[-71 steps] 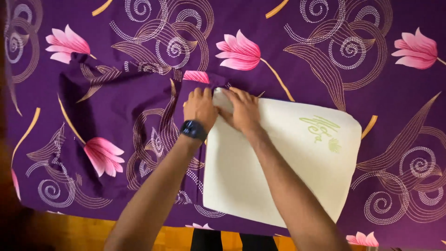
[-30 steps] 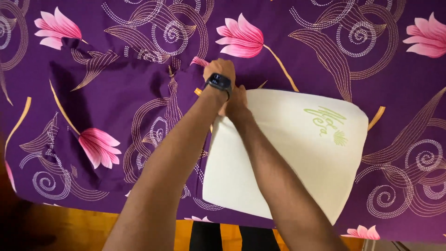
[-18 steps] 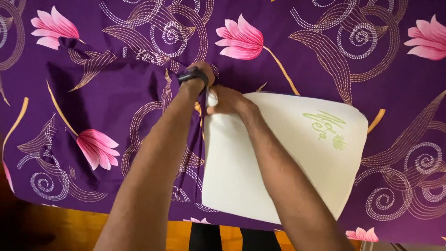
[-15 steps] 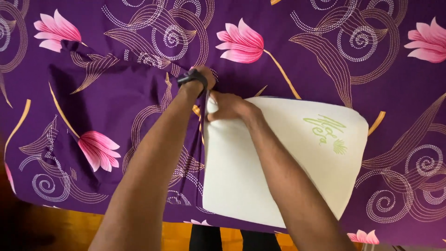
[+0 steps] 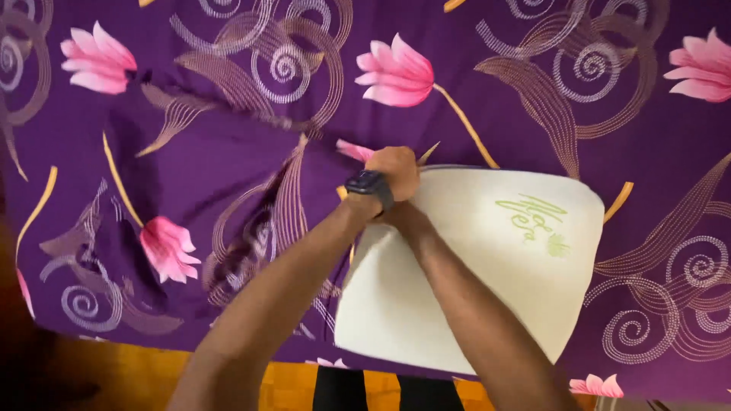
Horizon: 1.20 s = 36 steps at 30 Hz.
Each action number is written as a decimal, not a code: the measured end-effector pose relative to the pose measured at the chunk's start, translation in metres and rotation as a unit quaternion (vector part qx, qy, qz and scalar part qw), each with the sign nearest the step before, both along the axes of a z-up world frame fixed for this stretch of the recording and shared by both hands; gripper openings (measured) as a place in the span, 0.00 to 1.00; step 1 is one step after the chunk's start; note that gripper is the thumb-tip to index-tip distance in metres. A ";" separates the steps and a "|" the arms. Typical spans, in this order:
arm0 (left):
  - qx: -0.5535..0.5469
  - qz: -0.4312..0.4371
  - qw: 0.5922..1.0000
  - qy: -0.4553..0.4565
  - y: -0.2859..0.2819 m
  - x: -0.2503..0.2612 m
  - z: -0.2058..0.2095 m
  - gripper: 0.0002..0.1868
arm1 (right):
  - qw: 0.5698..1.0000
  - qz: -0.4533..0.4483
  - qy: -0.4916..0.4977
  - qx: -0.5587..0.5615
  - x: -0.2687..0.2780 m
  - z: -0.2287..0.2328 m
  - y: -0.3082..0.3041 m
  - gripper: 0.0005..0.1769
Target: The person spreads a purple floral bedsheet over a mattress, tucks the edges, and smooths the surface. Then the person picks up a pillow and a matching pillowcase, inserts the pillow into the case, and places the pillow on the bed.
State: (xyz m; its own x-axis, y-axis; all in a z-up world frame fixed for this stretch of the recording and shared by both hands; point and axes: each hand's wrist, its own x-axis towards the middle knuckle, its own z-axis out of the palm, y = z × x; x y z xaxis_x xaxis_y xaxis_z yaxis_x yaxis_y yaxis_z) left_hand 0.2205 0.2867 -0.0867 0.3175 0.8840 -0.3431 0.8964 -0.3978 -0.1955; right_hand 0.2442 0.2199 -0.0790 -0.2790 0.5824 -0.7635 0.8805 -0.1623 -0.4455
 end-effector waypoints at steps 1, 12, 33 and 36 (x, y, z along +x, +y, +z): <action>0.045 0.117 0.992 -0.028 -0.006 0.004 0.003 0.11 | 0.998 0.015 -0.019 0.053 0.005 -0.017 -0.018 0.55; -0.123 0.256 0.921 -0.269 -0.140 -0.150 0.121 0.18 | 0.923 -0.071 0.028 0.378 0.011 -0.006 0.005 0.29; -0.115 0.429 0.875 -0.196 -0.370 -0.225 0.032 0.18 | 0.735 -0.556 0.300 -0.247 -0.076 0.113 -0.325 0.46; -0.093 0.380 0.894 -0.217 -0.365 -0.227 0.026 0.18 | 0.579 -0.684 0.387 -0.219 -0.092 0.123 -0.306 0.39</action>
